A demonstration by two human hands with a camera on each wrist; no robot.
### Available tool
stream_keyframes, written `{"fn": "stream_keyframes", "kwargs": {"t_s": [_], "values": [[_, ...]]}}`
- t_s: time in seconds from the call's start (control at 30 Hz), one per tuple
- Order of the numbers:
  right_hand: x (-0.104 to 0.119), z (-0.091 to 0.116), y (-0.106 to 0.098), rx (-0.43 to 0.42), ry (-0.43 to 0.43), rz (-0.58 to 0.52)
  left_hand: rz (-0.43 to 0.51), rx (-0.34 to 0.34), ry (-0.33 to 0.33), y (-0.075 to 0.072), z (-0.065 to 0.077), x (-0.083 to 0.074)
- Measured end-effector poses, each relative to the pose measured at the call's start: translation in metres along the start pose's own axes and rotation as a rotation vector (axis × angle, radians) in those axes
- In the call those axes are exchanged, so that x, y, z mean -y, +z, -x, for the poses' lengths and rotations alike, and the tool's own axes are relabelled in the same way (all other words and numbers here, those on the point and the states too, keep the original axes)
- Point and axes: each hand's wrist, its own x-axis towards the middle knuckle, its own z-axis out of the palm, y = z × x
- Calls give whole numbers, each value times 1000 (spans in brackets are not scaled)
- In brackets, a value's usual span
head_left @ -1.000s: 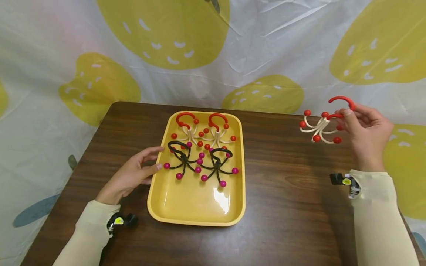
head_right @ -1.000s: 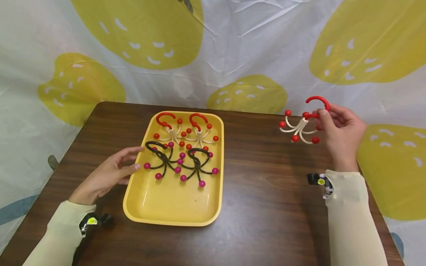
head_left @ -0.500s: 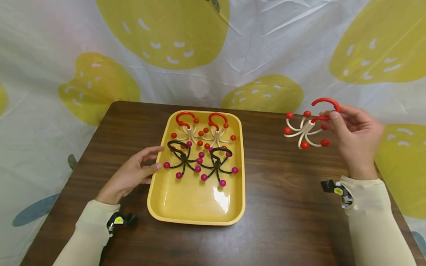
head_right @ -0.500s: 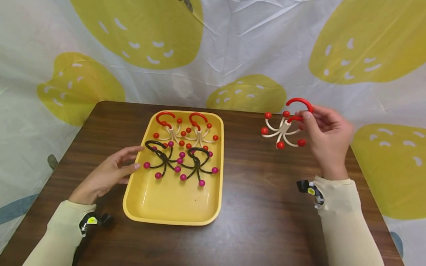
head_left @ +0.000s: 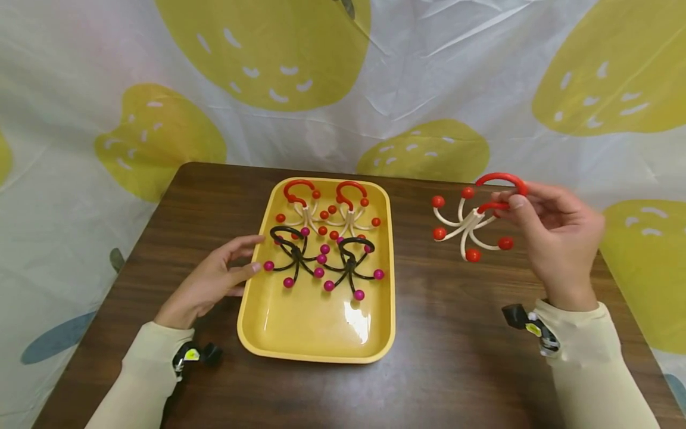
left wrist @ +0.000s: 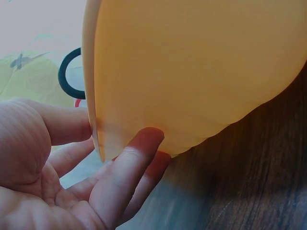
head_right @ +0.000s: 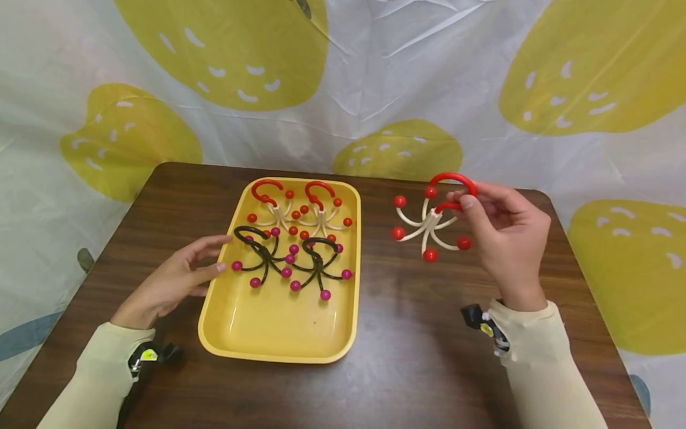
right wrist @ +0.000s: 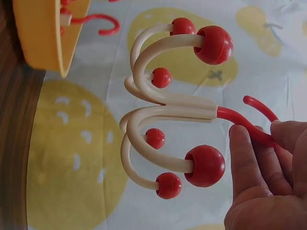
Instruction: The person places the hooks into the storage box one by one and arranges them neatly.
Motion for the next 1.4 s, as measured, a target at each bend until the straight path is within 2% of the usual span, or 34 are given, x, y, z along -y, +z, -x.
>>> {"fn": "stream_keyframes", "kwargs": {"t_s": [0.17,0.47,0.9,1.03,1.23,1.4], "values": [[6,8,13,72,-21,-50,-2,-5,0,0,0,0],[15,26,33,157,-44,-20,-3,-10,-9,0,-1,1],[21,47,57,286,-48,-37,-10,-13,-16,1,0,-1],[19,54,63,347,-54,-10,5,-6,-8,1,1,-1],[14,64,76,435,-48,88,17,0,7,1,1,0],[5,73,89,500,-25,87,28,1,9,1,-1,1]]}}
